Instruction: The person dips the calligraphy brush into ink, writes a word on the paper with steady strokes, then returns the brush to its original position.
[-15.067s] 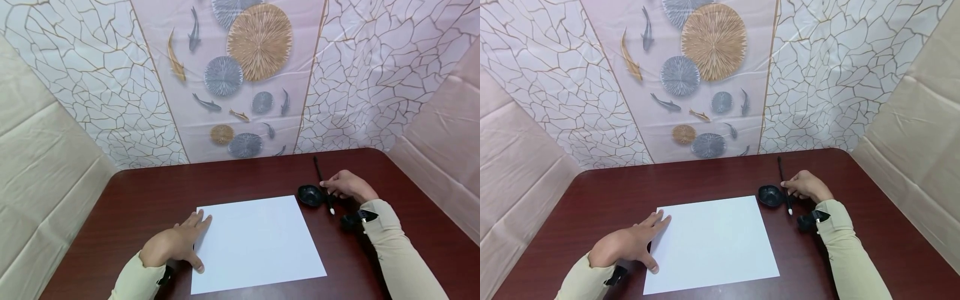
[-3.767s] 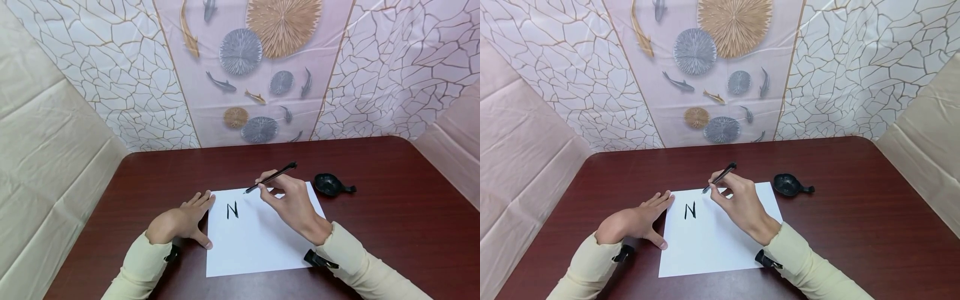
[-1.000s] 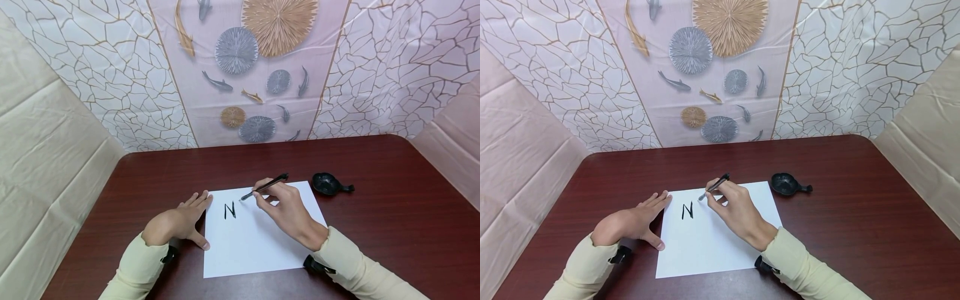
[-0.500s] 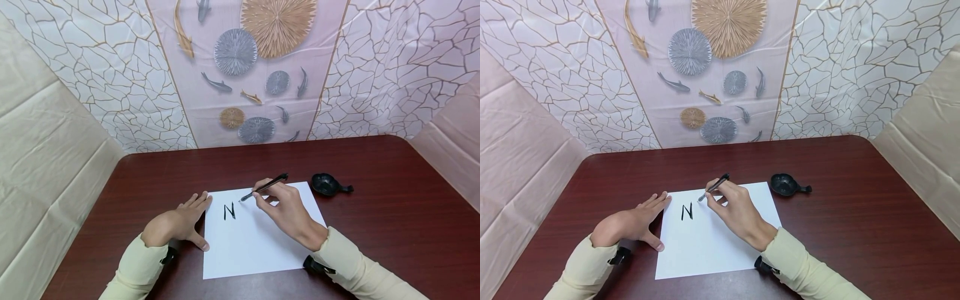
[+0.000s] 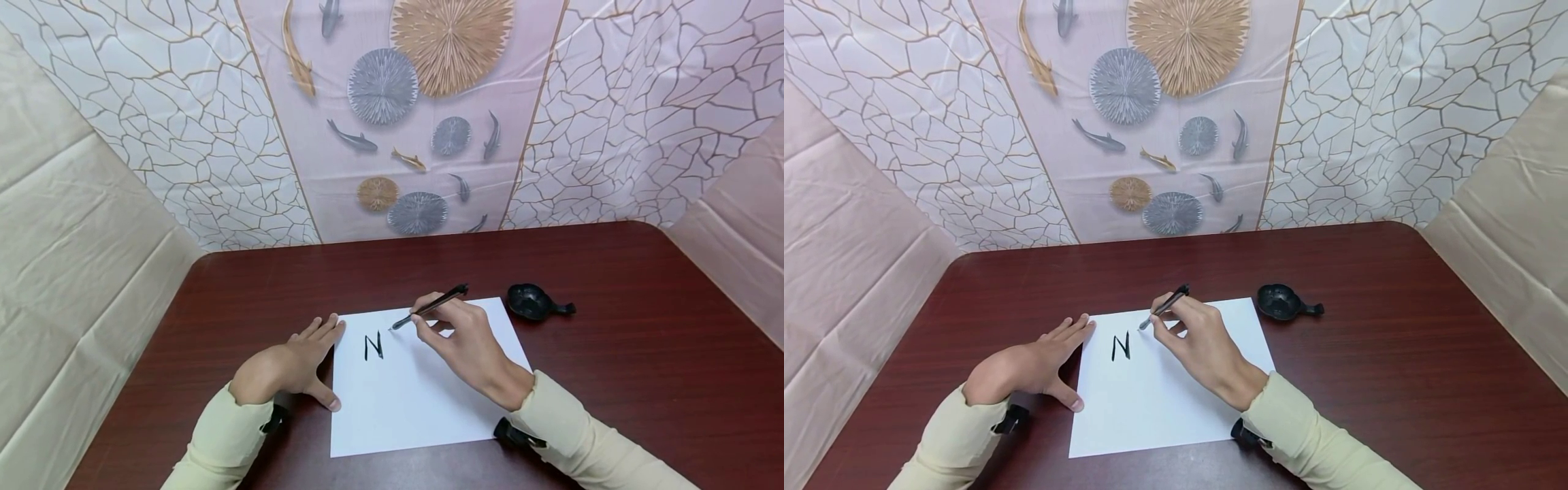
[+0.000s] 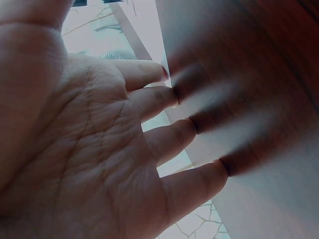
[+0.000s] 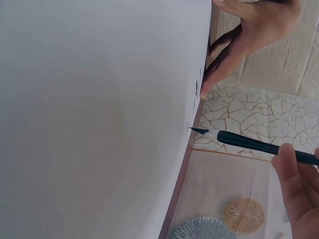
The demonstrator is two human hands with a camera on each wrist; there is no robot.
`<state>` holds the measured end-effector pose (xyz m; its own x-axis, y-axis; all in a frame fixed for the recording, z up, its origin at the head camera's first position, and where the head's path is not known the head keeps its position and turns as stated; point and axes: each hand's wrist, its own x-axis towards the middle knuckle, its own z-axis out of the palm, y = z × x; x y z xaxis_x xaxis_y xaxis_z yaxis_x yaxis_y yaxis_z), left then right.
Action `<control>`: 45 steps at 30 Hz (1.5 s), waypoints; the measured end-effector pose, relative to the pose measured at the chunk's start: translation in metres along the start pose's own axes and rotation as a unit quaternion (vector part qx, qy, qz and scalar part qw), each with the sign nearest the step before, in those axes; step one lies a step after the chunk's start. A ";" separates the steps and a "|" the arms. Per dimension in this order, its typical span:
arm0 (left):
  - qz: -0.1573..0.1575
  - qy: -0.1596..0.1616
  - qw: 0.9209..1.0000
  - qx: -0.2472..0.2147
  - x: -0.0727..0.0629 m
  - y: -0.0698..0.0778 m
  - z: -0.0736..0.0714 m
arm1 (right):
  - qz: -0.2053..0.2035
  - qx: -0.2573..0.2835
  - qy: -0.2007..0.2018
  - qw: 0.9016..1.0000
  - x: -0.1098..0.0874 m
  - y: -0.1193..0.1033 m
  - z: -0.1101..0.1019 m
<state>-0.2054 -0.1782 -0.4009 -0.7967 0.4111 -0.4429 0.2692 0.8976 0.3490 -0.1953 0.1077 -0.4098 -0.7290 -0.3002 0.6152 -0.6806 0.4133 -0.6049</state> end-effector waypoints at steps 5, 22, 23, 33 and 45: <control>0.000 0.000 1.000 -0.002 -0.002 0.001 -0.001 | 0.001 -0.003 -0.001 1.000 0.000 0.000 0.000; 0.006 -0.002 1.000 0.002 -0.001 0.001 0.000 | 0.003 -0.012 -0.002 1.000 -0.001 0.000 0.001; 0.006 -0.002 1.000 0.003 -0.001 0.001 0.000 | 0.003 -0.013 -0.002 1.000 -0.001 0.000 0.001; 0.012 -0.004 1.000 0.000 -0.001 0.001 -0.001 | 0.008 -0.013 -0.004 1.000 -0.001 0.000 0.001; 0.012 -0.003 1.000 -0.005 -0.002 0.001 -0.002 | 0.018 -0.007 -0.013 1.000 -0.001 0.000 0.001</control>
<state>-0.2048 -0.1784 -0.3986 -0.7870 0.4341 -0.4383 0.2838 0.8856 0.3675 -0.1950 0.1073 -0.4113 -0.7552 -0.3066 0.5794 -0.6525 0.4361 -0.6197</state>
